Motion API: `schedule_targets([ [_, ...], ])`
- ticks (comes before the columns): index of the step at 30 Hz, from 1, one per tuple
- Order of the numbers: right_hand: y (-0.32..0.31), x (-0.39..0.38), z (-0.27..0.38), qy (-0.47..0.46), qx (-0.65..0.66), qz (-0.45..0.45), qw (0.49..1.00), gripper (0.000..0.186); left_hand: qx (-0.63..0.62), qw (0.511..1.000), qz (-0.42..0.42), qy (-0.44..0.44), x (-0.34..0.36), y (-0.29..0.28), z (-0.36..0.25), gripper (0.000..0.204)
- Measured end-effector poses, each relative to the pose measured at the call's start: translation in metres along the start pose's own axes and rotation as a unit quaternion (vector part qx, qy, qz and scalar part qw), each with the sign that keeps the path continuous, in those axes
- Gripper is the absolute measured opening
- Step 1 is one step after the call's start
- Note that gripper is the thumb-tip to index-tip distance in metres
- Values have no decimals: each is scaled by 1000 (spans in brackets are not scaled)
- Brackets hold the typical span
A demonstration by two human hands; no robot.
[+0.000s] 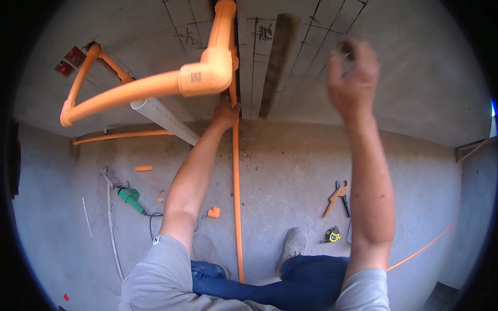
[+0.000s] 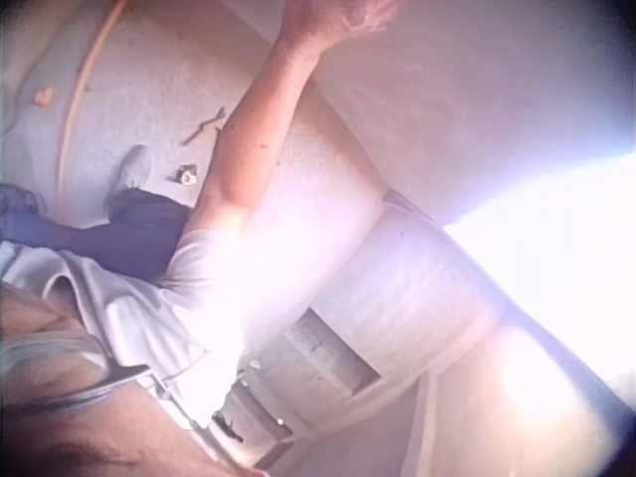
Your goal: The person connects orange plastic pipes using a heat fusion tool, inserting pipe ends into the heating element and then pressing them together to form joints within a wall structure.
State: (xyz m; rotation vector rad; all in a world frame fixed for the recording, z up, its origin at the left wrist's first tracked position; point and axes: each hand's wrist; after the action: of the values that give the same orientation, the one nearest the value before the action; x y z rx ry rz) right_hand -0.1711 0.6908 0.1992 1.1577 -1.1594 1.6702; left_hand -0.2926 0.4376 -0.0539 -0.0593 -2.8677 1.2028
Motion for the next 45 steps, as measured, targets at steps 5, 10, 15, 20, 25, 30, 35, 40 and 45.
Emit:
schedule_targets([
  [5, -17, -69, 50, 57, -33, 249, 966, 17, -73, 995, 66, -29, -1, 3, 0, 76],
  [10, -20, -69, 57, 126, -7, 330, 936, 17, -116, 991, 61, -12, -5, 9, 12, 83],
  [15, -6, -79, 64, 163, 28, 359, 918, 18, -197, 979, 42, -30, -3, 14, 24, 78],
  [20, 0, -91, 51, 169, 28, 384, 908, 19, -158, 986, 38, -32, -11, 11, 0, 73],
  [25, 6, -91, 48, 166, 41, 376, 911, 19, -160, 987, 25, -15, -7, 8, 5, 75],
  [30, 4, -73, 67, 188, 71, 389, 899, 21, -157, 987, 17, 12, -7, 21, 12, 78],
  [35, -16, -24, 121, 96, 110, 228, 962, 35, -173, 984, 36, 5, -4, 25, 19, 81],
  [40, -16, -3, 158, 29, 125, 123, 984, 50, -180, 983, 40, 11, 10, 40, 35, 83],
  [45, -12, 5, 170, -34, 107, 82, 990, 62, -181, 981, 21, 62, 12, 62, 32, 83],
])
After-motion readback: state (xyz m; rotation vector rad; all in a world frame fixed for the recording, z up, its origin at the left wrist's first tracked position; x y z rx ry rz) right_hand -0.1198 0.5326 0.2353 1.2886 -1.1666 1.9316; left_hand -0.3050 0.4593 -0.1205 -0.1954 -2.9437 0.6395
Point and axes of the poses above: each hand's wrist, its own x-axis towards the middle knuckle, its own y-axis out of the palm, z = x × y, and after that the axes turned 13 degrees about -z, right-handed
